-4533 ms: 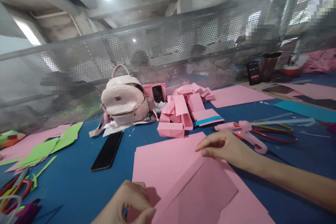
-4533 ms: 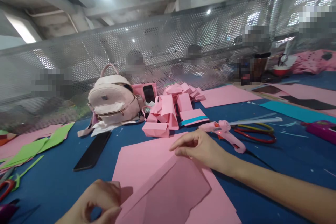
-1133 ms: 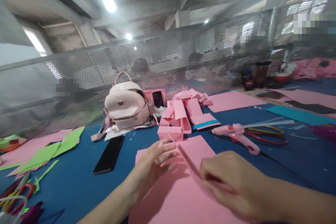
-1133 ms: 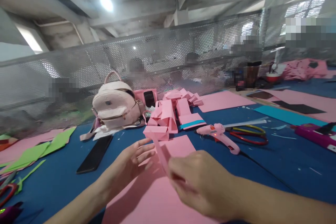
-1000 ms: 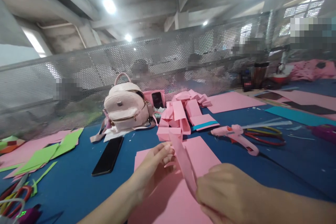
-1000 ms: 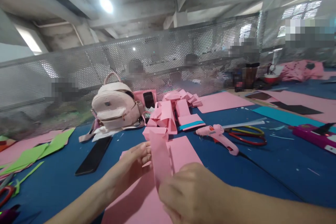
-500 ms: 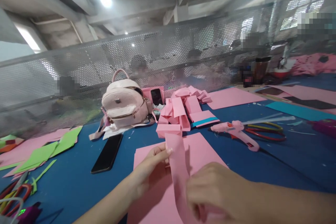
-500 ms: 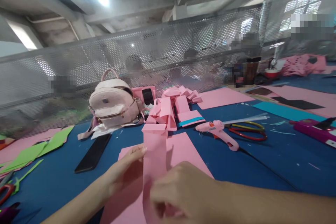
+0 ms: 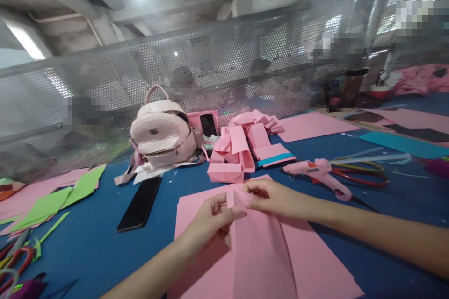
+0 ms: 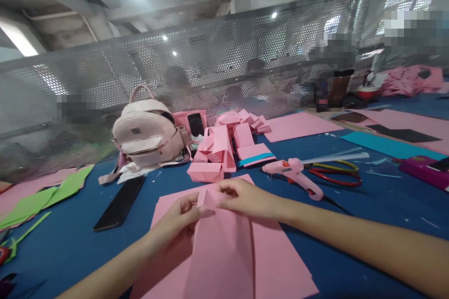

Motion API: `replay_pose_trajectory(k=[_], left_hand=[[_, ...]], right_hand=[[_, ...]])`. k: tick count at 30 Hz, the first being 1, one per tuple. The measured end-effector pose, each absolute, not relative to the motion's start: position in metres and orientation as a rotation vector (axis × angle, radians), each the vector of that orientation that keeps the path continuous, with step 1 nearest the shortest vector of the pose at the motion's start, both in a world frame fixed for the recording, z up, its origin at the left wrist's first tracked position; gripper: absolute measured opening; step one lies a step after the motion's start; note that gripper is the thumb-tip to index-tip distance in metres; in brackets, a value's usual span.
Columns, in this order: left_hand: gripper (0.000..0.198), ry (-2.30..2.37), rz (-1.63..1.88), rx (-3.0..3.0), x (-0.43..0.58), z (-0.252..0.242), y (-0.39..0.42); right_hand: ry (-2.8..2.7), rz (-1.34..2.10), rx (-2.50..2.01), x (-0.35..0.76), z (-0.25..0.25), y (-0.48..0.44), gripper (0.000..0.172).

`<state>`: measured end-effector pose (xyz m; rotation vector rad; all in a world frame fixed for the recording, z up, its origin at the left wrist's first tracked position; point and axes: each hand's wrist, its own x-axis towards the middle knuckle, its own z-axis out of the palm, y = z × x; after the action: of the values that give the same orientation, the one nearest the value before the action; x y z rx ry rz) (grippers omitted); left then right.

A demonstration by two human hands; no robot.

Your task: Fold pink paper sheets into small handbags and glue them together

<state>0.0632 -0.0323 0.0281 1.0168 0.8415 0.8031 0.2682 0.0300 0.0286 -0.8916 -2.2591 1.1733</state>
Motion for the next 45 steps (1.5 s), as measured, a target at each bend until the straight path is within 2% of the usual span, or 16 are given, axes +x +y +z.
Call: replay_pose_trajectory(k=[11, 16, 19, 22, 27, 31, 36, 38, 42, 43, 45], left_hand=[[0.045, 0.834, 0.669, 0.934, 0.062, 0.0, -0.071], [0.039, 1.079, 0.839, 1.187, 0.053, -0.004, -0.07], [0.034, 1.145, 0.78, 1.245, 0.047, 0.003, -0.07], [0.026, 1.155, 0.693, 1.298, 0.045, 0.013, -0.072], [0.032, 1.297, 0.671, 1.396, 0.046, 0.021, -0.074], [0.034, 1.267, 0.696, 1.363, 0.04, 0.014, -0.077], [0.053, 1.219, 0.663, 1.179, 0.026, -0.007, -0.094], [0.049, 1.192, 0.598, 1.227, 0.021, -0.004, -0.101], [0.026, 0.999, 0.499, 1.412, 0.014, 0.022, -0.093], [0.025, 0.989, 0.558, 1.464, 0.013, 0.028, -0.085], [0.037, 0.952, 0.654, 1.465, 0.013, 0.034, -0.064]], right_hand=[[-2.249, 0.951, -1.006, 0.275, 0.032, 0.04, 0.014], [-2.235, 0.921, -1.012, 0.275, 0.029, 0.046, 0.023], [-2.222, 0.921, -0.999, 0.274, 0.028, 0.048, 0.021], [-2.216, 0.967, -0.951, 0.27, 0.028, 0.05, 0.027], [-2.18, 1.079, -0.88, 0.26, 0.026, 0.054, 0.039], [-2.101, 1.0, -0.918, 0.258, 0.028, 0.057, 0.033], [-2.108, 0.901, -0.894, 0.263, 0.036, 0.055, 0.022], [-2.139, 0.884, -0.874, 0.264, 0.035, 0.055, 0.022], [-2.186, 0.86, -0.872, 0.26, 0.027, 0.059, 0.024], [-2.202, 0.865, -0.871, 0.258, 0.025, 0.06, 0.024], [-2.254, 0.89, -0.857, 0.253, 0.024, 0.059, 0.025]])
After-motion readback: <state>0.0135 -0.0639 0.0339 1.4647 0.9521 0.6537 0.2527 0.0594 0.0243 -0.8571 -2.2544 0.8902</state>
